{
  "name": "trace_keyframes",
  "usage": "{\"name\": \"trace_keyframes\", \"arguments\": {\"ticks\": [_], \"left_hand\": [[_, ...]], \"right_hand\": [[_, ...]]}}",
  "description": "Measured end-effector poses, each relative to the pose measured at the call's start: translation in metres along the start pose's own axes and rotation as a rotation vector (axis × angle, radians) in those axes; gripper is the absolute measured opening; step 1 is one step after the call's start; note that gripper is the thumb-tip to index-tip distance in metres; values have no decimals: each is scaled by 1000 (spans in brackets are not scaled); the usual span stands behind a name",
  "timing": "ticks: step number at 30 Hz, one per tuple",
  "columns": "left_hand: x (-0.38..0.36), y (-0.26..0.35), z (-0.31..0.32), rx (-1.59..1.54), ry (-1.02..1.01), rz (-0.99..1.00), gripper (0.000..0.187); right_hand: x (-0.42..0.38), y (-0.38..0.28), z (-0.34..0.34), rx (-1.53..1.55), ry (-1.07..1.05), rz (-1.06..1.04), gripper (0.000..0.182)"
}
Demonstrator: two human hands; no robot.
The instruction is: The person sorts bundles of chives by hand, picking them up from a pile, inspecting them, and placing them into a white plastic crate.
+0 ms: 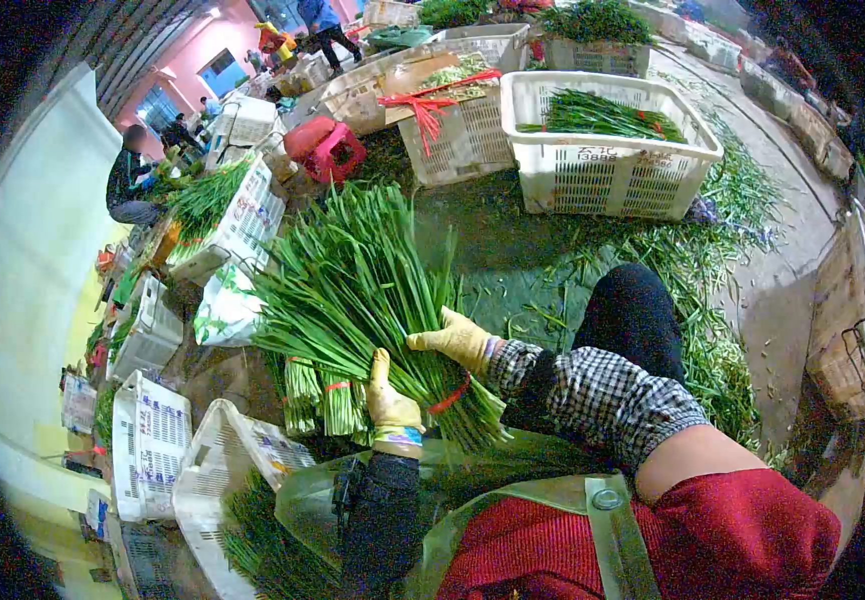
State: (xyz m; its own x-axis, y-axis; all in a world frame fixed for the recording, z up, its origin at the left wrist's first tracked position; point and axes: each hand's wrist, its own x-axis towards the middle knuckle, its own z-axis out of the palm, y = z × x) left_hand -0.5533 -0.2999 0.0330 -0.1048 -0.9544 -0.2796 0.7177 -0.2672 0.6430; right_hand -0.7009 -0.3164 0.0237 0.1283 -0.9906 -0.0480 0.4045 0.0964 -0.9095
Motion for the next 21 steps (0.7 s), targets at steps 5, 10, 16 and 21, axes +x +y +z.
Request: {"name": "trace_keyframes", "arguments": {"ticks": [5,10,16,21], "left_hand": [[10,-8,-13,-69,-38,17,40],[4,-5,-5,-63,-44,27,40],[5,-3,-8,36,21,89,47],[7,-5,-11,-57,-152,32,50]], "right_hand": [[-3,-3,-4,118,-59,22,38],[-5,-6,-5,97,-60,26,38],[10,-13,-13,-237,191,-276,81],[0,-63,2,-395,214,-610,54]]}}
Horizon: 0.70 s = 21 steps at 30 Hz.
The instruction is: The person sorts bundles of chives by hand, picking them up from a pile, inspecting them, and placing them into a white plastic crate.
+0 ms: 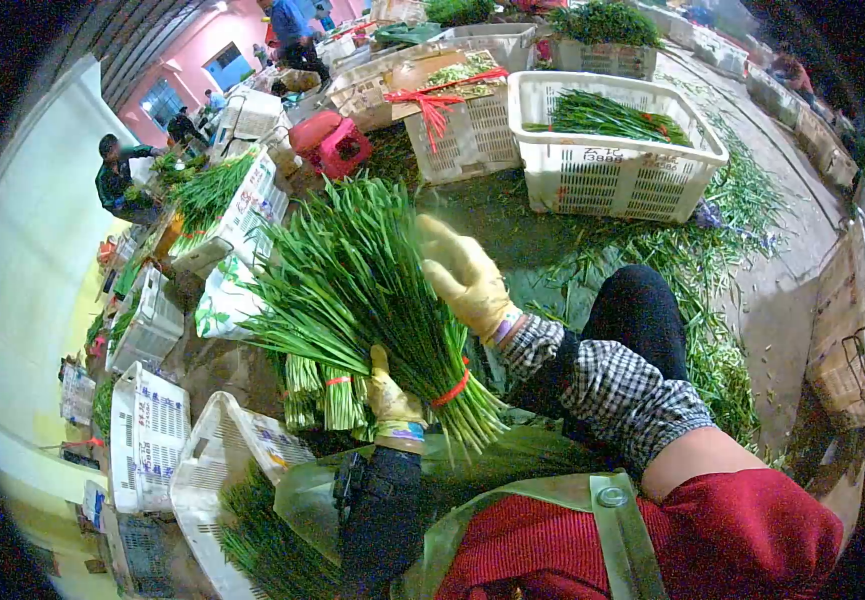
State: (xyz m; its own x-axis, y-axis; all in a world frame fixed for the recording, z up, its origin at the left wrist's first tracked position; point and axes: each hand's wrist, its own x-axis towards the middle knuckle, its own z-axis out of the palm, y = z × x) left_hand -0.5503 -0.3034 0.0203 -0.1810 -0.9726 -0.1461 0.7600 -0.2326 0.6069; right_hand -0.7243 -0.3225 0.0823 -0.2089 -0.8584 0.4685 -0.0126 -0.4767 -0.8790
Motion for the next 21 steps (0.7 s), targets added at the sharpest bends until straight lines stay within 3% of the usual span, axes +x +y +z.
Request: {"name": "trace_keyframes", "arguments": {"ticks": [2,3,4,6,8,11,12,15,16,18,21], "left_hand": [[-2,-3,3,65,24,48,50],[-13,8,15,90,9,-79,54],[-11,7,14,149,27,-62,55],[-6,1,2,269,65,-26,57],[-2,-5,-14,179,27,5,52],[-2,-7,-9,-12,10,59,49],[-1,-8,-11,-1,11,71,50],[8,-14,-19,55,40,102,53],[8,-14,-18,54,28,110,53],[5,-15,-16,53,7,125,53],[9,-16,-26,76,62,74,53]], "right_hand": [[0,-29,11,-5,-188,-61,41],[-1,-43,18,13,-301,-58,35],[-5,-46,27,139,-402,48,33],[-3,-28,34,-89,-359,10,33],[-1,-16,41,197,-203,198,33],[-1,-31,32,236,-70,273,31],[-2,-30,31,205,-111,303,30],[-4,-14,31,6,-202,353,28],[-3,-14,33,-237,-254,108,31],[-4,-27,36,-703,-326,56,39],[-4,-16,38,-666,-287,87,41]]}}
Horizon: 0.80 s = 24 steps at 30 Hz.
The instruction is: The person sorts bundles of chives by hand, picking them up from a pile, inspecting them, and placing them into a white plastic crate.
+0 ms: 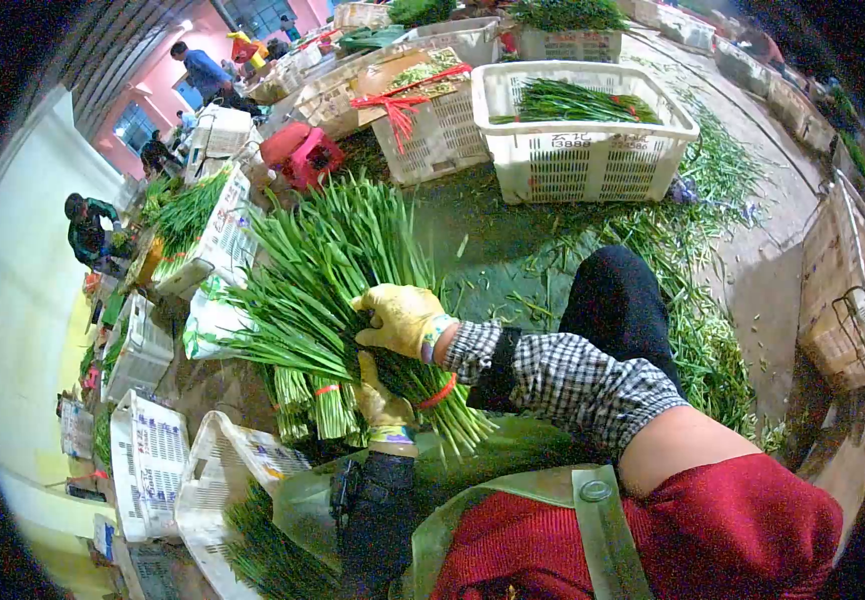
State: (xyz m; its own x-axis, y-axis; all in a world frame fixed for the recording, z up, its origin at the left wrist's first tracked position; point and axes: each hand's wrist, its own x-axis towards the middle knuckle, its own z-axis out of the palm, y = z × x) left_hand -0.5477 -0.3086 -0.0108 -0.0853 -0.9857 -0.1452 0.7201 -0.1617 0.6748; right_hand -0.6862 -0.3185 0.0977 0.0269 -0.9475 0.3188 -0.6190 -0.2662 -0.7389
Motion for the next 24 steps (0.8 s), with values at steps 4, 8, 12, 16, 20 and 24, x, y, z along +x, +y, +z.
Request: {"name": "trace_keyframes", "arguments": {"ticks": [4,8,12,16,20,24], "left_hand": [[-4,2,0,-44,-24,-28,51],[7,0,-5,-183,-100,-110,50],[5,3,2,-279,-121,-140,49],[-2,6,7,-261,-94,-147,50],[-3,5,6,-195,-85,-92,50],[6,6,-5,-193,-91,-168,53]], "right_hand": [[8,25,14,106,-23,34,31],[9,10,1,434,-169,342,21],[7,8,1,781,-135,355,19],[6,12,-3,847,-204,365,18],[2,10,-7,951,-234,347,20],[0,12,-7,1052,-277,301,18]]}}
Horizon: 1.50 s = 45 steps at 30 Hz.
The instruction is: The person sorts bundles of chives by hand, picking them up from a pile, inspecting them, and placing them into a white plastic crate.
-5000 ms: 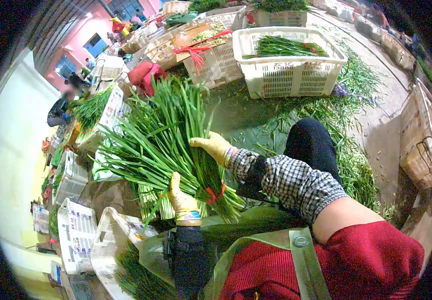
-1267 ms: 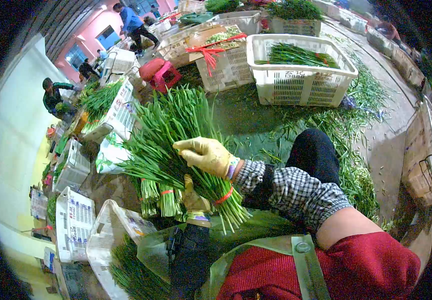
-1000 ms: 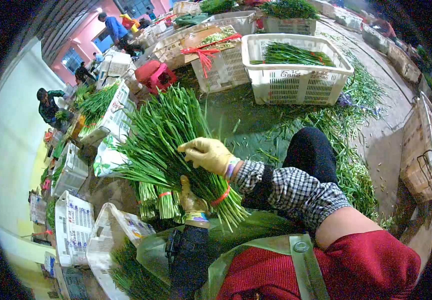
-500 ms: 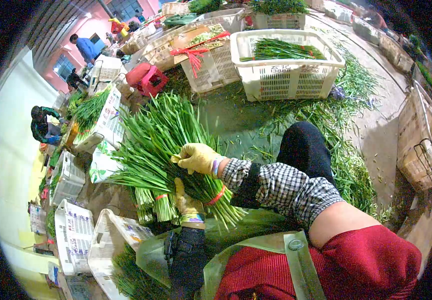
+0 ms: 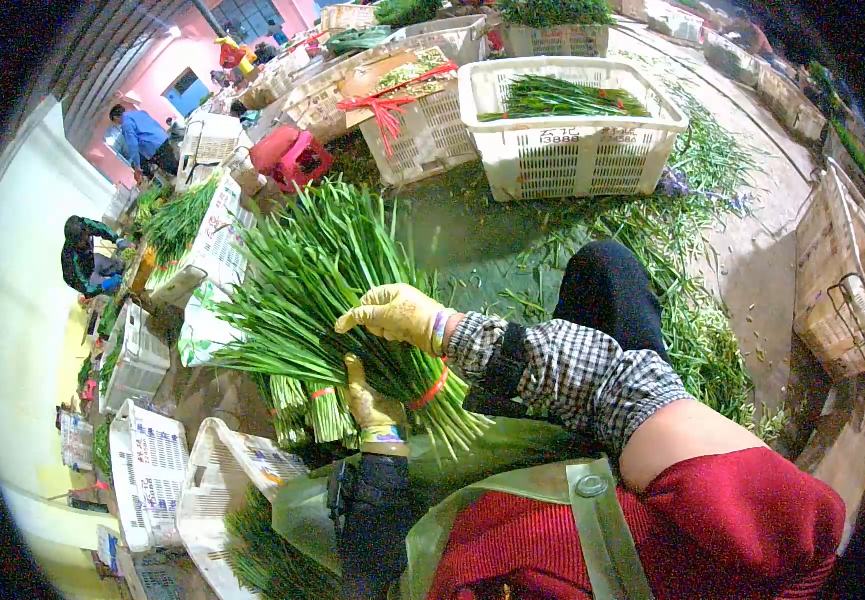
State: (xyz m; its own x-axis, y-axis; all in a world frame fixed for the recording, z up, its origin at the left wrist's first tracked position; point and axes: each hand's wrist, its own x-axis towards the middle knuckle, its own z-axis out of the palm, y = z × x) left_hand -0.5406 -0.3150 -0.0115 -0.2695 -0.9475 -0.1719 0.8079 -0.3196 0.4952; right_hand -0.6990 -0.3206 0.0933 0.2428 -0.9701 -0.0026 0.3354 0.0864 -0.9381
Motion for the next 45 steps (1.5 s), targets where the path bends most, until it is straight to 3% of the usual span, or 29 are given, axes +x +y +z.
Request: {"name": "trace_keyframes", "arguments": {"ticks": [7,9,10,11,12,13,17,18,21,23,24,25,27,31,35,39,45], "left_hand": [[-9,9,27,84,8,62,55],[-19,13,46,70,97,32,58],[-25,18,56,78,129,25,59],[-29,20,60,83,161,19,59],[-22,17,46,84,143,92,60],[-23,17,46,96,150,120,59],[-20,18,49,114,184,170,57],[-23,18,51,115,201,162,57],[-21,13,48,163,156,219,59],[-25,9,51,180,130,159,52],[-25,5,47,118,65,112,53],[-24,2,45,171,64,139,54],[-22,-1,43,275,61,199,57],[-12,-8,34,636,23,499,53],[-13,-1,39,298,181,245,47],[-19,6,47,281,189,253,47],[-14,6,35,266,175,223,44]], "right_hand": [[-12,-16,4,-142,180,-84,20],[-11,-16,-9,-143,188,-146,21],[-12,-20,-20,37,152,-218,28],[-14,-27,-33,-159,301,-261,29],[-9,-27,-49,-39,285,-357,35],[-1,-14,-69,18,467,-252,52],[-7,5,-102,-793,593,40,91],[1,16,-102,-668,484,54,108],[-6,19,-57,-428,278,96,120],[8,39,-41,-554,184,-123,124],[2,32,-26,-555,227,-88,127],[8,35,-17,-624,337,-53,113],[-4,26,-9,-501,349,-106,93],[-15,25,-5,-545,357,-127,76],[-9,35,-15,-414,287,-156,63],[-4,44,-20,-105,245,-99,50],[-3,47,-27,3,265,-13,42]]}}
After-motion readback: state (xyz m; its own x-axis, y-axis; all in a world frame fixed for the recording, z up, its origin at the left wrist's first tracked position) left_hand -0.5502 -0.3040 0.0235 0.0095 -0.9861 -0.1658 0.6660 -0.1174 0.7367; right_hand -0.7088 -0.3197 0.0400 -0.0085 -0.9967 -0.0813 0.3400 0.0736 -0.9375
